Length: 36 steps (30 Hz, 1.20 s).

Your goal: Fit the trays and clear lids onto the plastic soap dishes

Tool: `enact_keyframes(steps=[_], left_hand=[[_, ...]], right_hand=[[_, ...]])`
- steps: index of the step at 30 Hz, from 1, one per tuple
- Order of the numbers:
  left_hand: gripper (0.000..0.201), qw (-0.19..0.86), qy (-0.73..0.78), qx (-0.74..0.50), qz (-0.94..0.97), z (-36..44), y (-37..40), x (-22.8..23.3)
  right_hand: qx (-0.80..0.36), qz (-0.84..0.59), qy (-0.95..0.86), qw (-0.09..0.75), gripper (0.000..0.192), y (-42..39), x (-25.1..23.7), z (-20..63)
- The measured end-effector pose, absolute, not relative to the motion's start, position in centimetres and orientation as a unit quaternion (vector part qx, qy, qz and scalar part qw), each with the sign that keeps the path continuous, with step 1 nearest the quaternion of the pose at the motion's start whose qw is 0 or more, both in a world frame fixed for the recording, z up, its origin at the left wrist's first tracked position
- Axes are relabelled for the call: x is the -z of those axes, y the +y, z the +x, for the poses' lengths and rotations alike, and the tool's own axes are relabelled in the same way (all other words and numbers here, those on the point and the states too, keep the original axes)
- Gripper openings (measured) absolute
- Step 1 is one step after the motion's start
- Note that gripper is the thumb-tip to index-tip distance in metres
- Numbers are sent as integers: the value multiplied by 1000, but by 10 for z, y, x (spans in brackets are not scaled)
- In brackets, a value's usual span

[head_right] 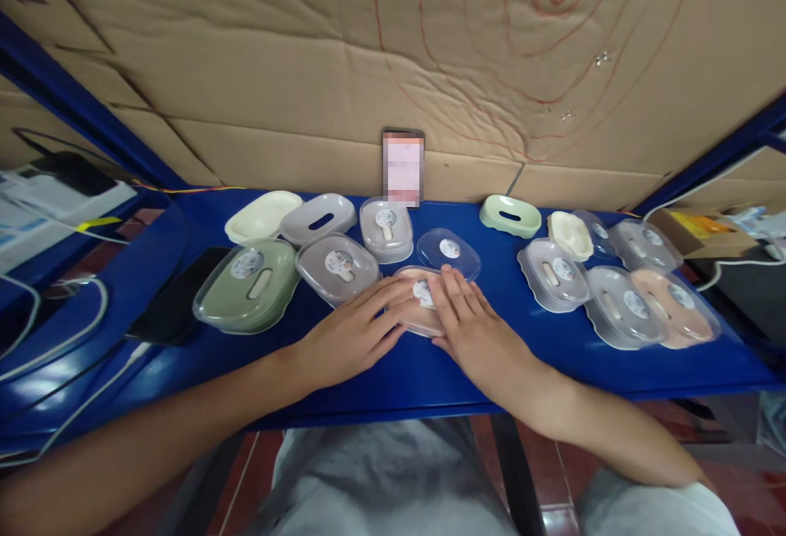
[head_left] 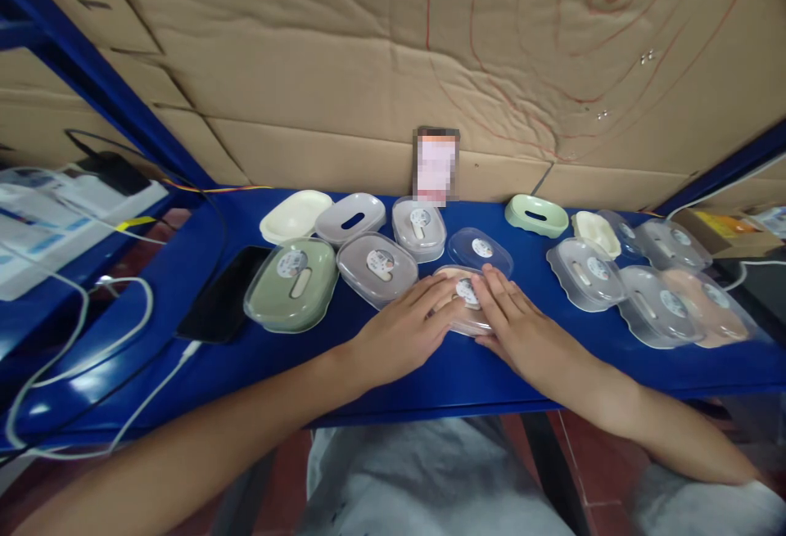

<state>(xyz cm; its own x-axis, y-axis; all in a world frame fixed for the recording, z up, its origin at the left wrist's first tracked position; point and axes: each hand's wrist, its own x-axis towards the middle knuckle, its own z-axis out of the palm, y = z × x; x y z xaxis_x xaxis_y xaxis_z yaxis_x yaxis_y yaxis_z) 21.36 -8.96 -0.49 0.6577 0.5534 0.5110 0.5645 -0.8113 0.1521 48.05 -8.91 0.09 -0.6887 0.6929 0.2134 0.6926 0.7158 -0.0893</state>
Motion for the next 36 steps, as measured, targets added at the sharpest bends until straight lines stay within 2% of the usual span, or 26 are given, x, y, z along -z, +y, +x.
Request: enact_keyframes(steps=[6,11,15,20,26,30,34,36], left_hand=[[42,-16,-312,282,-907,214,-88,7],[44,-26,-322,270,-907,213,-86,11],[50,-25,-335,259,-906,212,-85,14],[41,27,-324,276,-905,214,-89,9],[30,92,-237,333,-908,218,-108,-7],[23,157,-179,350,-906,216,-117,-16],[21,166,-179,358,-901,213,-114,-17],[17,153,-177,343,-910,213,-110,-14]], right_hand=[[0,-384,-916,121,101,-87,-2,484],[-22,-342,-934,99,89,-73,-18,487],[-39,-348,-932,94,96,-67,-24,483],[-95,-366,-921,90,82,-59,-34,481],[-156,-323,-924,131,80,-45,-49,511],[-158,-326,-916,175,80,-32,-70,522],[-100,-357,-892,258,77,-4,-80,484],[-66,-340,-898,272,76,15,-79,448]])
